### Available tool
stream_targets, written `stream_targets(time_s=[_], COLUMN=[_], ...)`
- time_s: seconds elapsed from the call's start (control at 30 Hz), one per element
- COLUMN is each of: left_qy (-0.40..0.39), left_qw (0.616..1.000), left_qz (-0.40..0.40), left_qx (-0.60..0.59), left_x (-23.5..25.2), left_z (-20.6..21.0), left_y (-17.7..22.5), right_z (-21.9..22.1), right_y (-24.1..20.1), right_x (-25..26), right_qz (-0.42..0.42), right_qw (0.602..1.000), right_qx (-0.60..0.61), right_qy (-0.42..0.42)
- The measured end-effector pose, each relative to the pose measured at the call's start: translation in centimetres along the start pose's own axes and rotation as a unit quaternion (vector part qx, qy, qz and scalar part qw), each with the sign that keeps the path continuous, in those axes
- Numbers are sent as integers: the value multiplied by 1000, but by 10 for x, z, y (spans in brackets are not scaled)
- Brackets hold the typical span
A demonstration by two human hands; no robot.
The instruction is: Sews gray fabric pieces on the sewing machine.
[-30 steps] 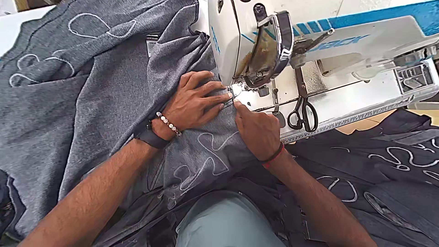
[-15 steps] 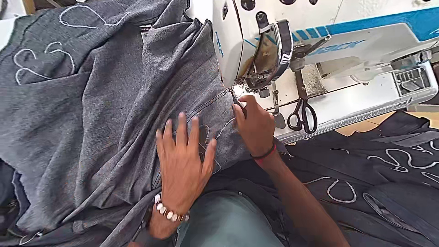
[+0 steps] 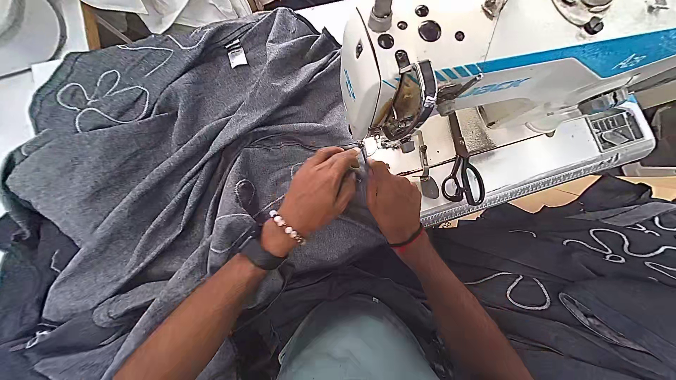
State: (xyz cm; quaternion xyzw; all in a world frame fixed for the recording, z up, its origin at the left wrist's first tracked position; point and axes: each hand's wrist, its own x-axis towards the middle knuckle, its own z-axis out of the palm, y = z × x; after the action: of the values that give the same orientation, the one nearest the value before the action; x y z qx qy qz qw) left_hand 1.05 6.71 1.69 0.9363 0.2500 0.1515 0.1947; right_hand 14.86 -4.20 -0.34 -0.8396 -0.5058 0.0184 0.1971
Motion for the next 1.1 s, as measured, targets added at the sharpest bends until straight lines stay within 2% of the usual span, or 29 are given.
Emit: stream_targets(time_s=[0.1,0.33,0.4,0.47,0.53,0.57,0.6,0.67,0.73,0.77,0.83,0.9,0.97,1.03,1.1], left_qy=[5,-6,-10,0,-20,-30,-37,-58,-107,-140,-182,-133,-39,33,60], left_qw=[998,991,986,970,948,943,946,966,969,963,949,970,995,997,998], left_qz=[11,-5,-66,-170,-250,-266,-256,-170,-100,-98,-114,-101,-70,-55,-12], left_qx=[59,131,153,174,196,200,196,188,196,207,229,179,58,-46,-2], left_x=[-2,4,-12,-47,-84,-100,-113,-120,-103,-93,-66,-40,-15,2,7], left_z=[24,19,10,0,-8,-10,-12,-27,-50,-61,-81,-80,-54,-13,25], left_y=[-10,-16,4,25,18,2,-21,-74,-112,-117,-100,-56,-15,7,3], right_z=[-2,2,9,13,12,11,10,8,6,4,-5,-21,-37,-46,-50], right_y=[3,-6,-2,6,17,23,27,31,33,33,37,49,64,85,101], right_x=[-3,10,4,-12,-26,-31,-34,-39,-37,-38,-33,-22,-6,10,23], right_qz=[-23,-7,-28,-54,-70,-77,-84,-98,-114,-122,-133,-118,-78,-52,-48], right_qw=[999,997,996,995,995,995,995,993,991,990,990,991,994,997,998], right_qx=[-36,-71,-73,-71,-51,-49,-51,-62,-71,-69,-35,59,80,51,40], right_qy=[-8,-14,31,46,48,43,30,7,-10,-23,-41,-18,22,34,19])
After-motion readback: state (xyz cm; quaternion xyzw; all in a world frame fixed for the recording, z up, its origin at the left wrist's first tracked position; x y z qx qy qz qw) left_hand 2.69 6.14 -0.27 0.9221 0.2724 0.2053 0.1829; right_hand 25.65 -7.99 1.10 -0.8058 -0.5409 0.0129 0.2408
